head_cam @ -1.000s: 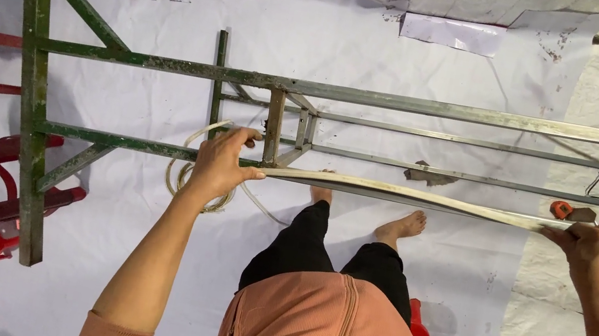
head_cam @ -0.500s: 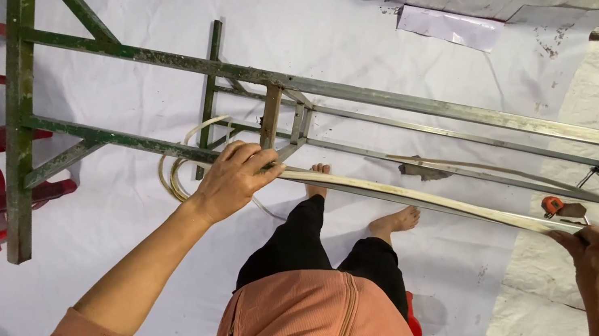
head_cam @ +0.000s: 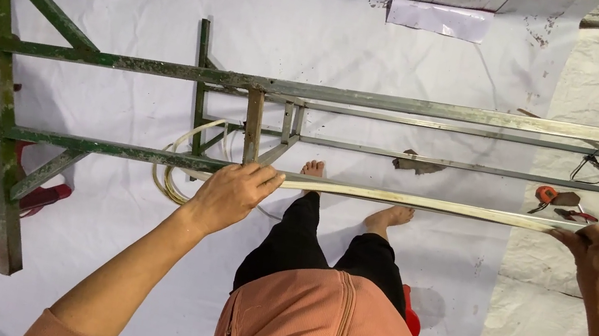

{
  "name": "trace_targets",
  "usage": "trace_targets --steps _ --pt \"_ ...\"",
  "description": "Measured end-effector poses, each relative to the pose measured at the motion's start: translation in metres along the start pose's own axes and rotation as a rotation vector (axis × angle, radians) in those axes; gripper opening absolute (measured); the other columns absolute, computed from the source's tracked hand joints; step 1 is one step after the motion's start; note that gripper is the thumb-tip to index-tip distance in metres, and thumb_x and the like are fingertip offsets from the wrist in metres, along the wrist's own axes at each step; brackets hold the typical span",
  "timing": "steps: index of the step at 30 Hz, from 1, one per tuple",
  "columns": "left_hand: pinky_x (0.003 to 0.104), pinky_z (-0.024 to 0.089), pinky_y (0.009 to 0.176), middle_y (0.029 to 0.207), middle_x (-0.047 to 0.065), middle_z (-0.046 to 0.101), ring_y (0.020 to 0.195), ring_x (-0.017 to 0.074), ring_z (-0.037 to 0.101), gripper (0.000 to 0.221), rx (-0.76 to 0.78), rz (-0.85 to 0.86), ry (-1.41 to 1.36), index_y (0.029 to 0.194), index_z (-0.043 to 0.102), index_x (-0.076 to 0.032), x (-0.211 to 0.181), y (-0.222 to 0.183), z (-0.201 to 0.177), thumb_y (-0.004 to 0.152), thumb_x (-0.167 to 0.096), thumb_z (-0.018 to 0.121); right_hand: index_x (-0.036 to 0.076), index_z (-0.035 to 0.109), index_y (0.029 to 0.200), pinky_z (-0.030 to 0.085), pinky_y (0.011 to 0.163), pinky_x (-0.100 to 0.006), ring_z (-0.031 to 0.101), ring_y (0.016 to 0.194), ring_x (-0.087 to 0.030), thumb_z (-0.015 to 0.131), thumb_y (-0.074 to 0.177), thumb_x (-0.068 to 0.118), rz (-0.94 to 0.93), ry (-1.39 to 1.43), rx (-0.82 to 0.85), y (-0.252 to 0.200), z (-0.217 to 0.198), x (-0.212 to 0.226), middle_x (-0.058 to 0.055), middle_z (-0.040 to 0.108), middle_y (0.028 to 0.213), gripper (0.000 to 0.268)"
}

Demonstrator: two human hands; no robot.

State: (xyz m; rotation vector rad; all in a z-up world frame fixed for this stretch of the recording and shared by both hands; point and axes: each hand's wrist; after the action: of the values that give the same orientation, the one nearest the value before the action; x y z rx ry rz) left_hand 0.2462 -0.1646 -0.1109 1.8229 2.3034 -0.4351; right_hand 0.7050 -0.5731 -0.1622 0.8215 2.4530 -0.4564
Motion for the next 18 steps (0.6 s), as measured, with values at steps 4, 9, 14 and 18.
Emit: trace_targets --steps 4,9,14,18 --pt "0.030 0.052 0.067 0.106 0.001 0.061 0.081 0.0169 0.058 0.041 0.002 0.026 -0.015 0.124 0.066 -0.006 0.002 0.000 0.004 0.084 0.000 0.061 0.037 0.076 0.101 0.041 0.099 -0.023 0.067 0.099 -0.002 0.056 0.092 0.083 -0.003 0.048 0.007 0.002 0.016 -0.002 0.020 0.072 0.093 0.051" --pt "0.032 0.052 0.068 0.108 -0.002 0.060 0.082 0.0168 0.059 0.043 0.012 -0.017 -0.051 0.126 0.067 -0.009 0.000 0.001 0.003 0.084 0.001 0.059 0.025 0.079 0.103 0.043 0.101 -0.028 0.068 0.102 -0.012 0.067 0.093 0.071 -0.008 0.278 0.013 0.009 -0.003 0.005 0.010 0.076 0.096 0.048" --pt "0.031 0.053 0.059 0.093 -0.001 0.070 0.062 0.0153 0.063 0.027 -0.061 -0.264 -0.591 0.112 0.076 -0.008 -0.014 -0.003 0.000 0.090 0.000 0.062 0.031 0.078 0.108 0.041 0.099 -0.035 0.067 0.096 -0.016 0.063 0.093 0.064 -0.121 0.495 0.054 0.016 -0.093 0.053 0.007 0.075 0.094 0.039" --pt "0.032 0.047 0.057 0.090 -0.001 0.070 0.058 0.0156 0.056 0.026 0.012 -0.359 -0.710 0.111 0.075 -0.008 -0.032 -0.004 0.000 0.087 -0.003 0.064 0.022 0.076 0.103 0.045 0.091 -0.037 0.067 0.094 -0.018 0.067 0.089 0.053 -0.280 0.736 0.028 0.022 -0.149 0.123 0.004 0.074 0.096 0.035"
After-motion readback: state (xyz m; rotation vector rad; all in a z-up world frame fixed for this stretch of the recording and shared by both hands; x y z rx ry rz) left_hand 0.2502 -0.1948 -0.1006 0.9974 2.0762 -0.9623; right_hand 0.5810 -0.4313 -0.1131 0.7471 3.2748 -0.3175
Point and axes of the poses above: each hand's wrist, its own y-axis towards the middle knuckle, its own z-axis out of the palm, x = y × z
